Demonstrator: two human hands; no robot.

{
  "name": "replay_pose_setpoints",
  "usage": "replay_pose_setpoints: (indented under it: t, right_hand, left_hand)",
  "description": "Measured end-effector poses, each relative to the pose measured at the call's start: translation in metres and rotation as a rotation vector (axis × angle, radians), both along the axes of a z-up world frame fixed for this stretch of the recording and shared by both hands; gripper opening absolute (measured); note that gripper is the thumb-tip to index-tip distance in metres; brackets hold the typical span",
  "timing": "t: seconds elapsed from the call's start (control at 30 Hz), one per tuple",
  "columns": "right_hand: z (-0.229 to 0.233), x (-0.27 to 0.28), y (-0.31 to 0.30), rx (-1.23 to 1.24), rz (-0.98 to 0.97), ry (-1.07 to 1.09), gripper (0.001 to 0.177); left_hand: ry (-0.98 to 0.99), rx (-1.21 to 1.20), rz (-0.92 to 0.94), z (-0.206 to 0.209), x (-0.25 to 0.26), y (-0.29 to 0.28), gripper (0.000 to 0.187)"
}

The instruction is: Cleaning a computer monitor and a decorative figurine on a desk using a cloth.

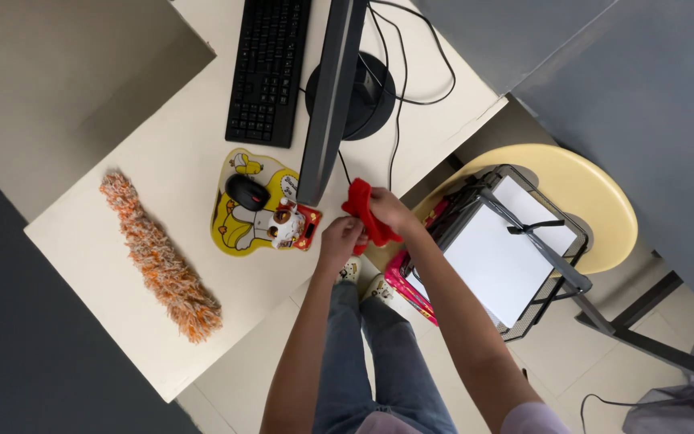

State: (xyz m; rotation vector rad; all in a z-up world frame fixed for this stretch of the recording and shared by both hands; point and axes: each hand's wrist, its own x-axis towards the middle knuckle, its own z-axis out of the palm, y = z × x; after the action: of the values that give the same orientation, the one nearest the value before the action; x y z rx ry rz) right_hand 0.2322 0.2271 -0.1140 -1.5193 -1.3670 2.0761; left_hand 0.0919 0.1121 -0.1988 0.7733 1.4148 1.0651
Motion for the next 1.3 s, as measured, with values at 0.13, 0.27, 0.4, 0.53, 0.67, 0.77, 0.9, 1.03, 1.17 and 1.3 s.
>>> replay_pose_setpoints:
  t: [0.13, 0.27, 0.4, 0.53, 0.67, 0.77, 0.9, 1.03, 1.17, 1.3]
  right_hand:
    - [-0.027, 0.018, -0.038, 0.124, -0.044, 0.021, 0.03]
    - [-0.027, 0.035, -0.079, 0.361, 0.002, -0.003, 0.024]
    - [-0.01, 0.055, -0.108, 0.574, -0.005, -0.098, 0.028]
    - [0.019, 0.081, -0.115, 0.746, 0.056, -0.148, 0.026]
    - [0.019, 0.11, -0.114, 0.977, 0.191, -0.408, 0.035]
    - [0.008, 0.133, -0.101, 1.063, 0.228, -0.584, 0.04]
    - [0.05, 0.136, -0.072, 1.039, 0.13, -0.685, 0.037]
    - [0.048, 0.127, -0.063, 1.007, -0.122, -0.547, 0.033]
    - [0.048, 0.116, -0.068, 1.041, -0.39, -0.215, 0.027]
    - [0.044, 0.114, -0.073, 0.989, -0.503, -0.051, 0.023]
  left_hand:
    - [-0.147, -0.018, 0.136, 0.015, -0.009, 0.008, 0.023]
    - [-0.017, -0.055, 0.105, 0.057, 0.0, 0.027, 0.027]
    - [-0.128, -0.092, 0.035, 0.039, -0.001, 0.04, 0.023]
    - [-0.402, -0.139, 0.109, 0.03, -0.002, 0.035, 0.017]
    - [-0.655, -0.179, 0.246, 0.016, -0.01, 0.025, 0.016]
    - [-0.753, -0.164, 0.264, 0.008, -0.021, 0.028, 0.017]
    - [-0.637, -0.164, 0.239, 0.024, -0.016, 0.031, 0.02]
    - [-0.221, -0.241, 0.176, 0.091, 0.017, 0.042, 0.021]
    - [0.552, 0.244, 0.015, 0.152, 0.043, 0.043, 0.042]
    - [1.077, 0.798, -0.119, 0.205, 0.062, 0.042, 0.011]
